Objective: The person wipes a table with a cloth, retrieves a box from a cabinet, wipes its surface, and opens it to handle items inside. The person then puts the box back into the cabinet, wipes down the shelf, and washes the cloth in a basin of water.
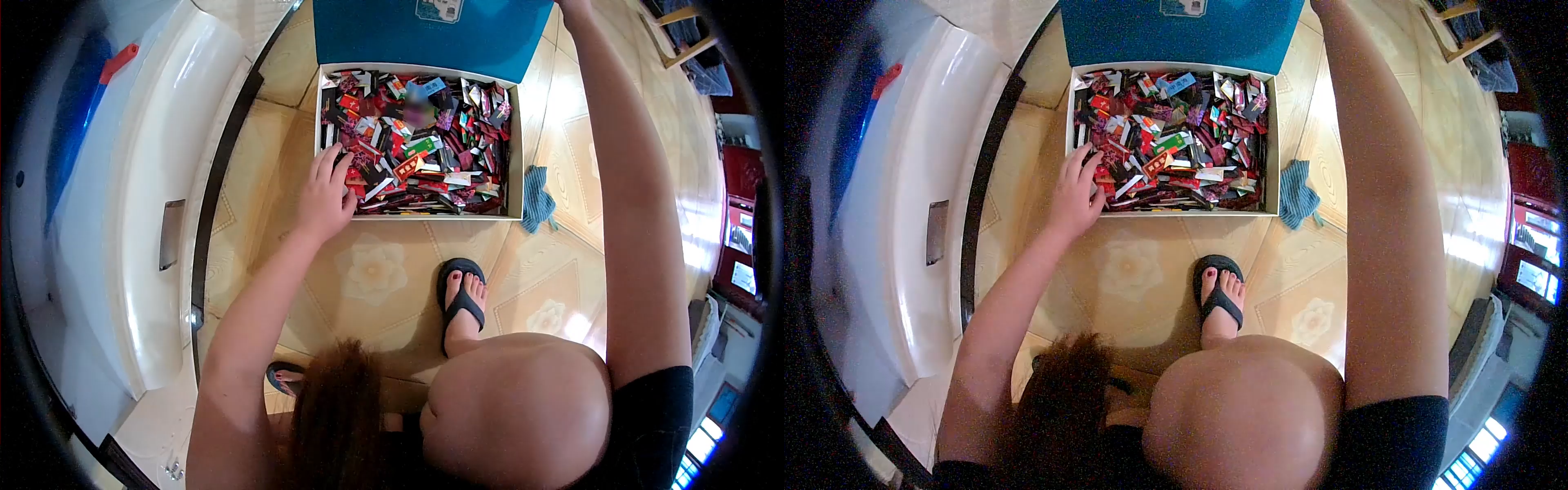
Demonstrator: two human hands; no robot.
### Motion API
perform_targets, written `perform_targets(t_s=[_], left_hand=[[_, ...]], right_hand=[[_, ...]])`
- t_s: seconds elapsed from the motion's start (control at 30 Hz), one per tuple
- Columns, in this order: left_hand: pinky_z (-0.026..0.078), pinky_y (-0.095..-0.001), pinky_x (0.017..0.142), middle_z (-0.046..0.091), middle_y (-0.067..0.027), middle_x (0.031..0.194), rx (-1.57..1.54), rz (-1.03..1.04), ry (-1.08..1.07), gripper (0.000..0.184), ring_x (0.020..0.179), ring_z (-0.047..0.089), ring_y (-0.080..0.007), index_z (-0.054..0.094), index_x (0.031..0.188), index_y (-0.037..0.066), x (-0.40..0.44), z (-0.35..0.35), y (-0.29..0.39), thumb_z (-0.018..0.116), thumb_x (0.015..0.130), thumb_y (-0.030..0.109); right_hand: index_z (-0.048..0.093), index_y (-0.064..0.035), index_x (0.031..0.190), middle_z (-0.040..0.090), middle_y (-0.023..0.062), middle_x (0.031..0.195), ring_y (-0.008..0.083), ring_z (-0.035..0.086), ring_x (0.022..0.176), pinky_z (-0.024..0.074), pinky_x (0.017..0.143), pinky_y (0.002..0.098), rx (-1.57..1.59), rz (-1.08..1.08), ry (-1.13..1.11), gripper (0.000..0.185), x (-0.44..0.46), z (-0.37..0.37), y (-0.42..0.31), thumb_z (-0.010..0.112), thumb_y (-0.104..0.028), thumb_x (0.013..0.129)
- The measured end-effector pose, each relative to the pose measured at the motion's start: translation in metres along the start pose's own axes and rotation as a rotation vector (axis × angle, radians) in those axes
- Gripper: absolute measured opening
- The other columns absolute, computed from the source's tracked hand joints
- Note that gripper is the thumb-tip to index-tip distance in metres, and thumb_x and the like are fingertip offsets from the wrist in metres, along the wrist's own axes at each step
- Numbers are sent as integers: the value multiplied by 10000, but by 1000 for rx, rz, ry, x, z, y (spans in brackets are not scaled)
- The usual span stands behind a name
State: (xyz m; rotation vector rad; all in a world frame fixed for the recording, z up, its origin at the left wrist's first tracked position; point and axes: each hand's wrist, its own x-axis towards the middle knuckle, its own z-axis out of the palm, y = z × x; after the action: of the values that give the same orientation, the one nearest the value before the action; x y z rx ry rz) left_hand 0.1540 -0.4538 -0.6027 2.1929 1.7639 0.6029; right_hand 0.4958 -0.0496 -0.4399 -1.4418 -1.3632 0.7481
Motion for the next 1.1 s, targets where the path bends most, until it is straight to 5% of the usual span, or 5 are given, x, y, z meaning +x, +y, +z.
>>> perform_targets(t_s=[0.23,0.37,0.53,0.77,1.1], left_hand=[[343,-456,1105,411,-184,1417,-50,-24,-4,595,1318,391,-384,467,1351,35,1,0,1,622,780,107],[254,-557,1133,398,-170,1429,-3,-62,-41,665,1327,384,-364,427,1387,58,3,-4,2,646,770,175],[113,-666,1134,359,-155,1468,125,-152,25,759,1371,346,-337,356,1450,87,14,-3,16,654,779,281],[209,-595,1138,359,-184,1492,130,-135,74,744,1386,344,-330,380,1445,57,21,13,13,646,802,318],[312,-533,1076,380,-187,1482,125,-117,87,698,1375,362,-334,409,1427,51,21,17,11,637,820,309]], right_hand=[[403,-55,1433,588,199,1189,234,640,844,528,654,379,-308,-362,79,547,-17,3,42,536,-79,904],[512,-105,1370,604,144,1255,260,625,1102,509,882,356,-476,-568,-172,436,-86,3,61,592,-158,945],[527,-122,1331,507,227,1320,402,545,1166,479,961,466,-599,-493,-403,492,-211,18,63,648,-177,857],[417,-261,1450,351,244,1477,424,332,1377,314,1051,630,-919,-268,-405,697,-273,25,101,656,-480,834],[430,-125,1438,295,280,1502,427,262,1415,262,1041,699,-1038,-317,-476,811,-328,43,90,618,-594,803]])
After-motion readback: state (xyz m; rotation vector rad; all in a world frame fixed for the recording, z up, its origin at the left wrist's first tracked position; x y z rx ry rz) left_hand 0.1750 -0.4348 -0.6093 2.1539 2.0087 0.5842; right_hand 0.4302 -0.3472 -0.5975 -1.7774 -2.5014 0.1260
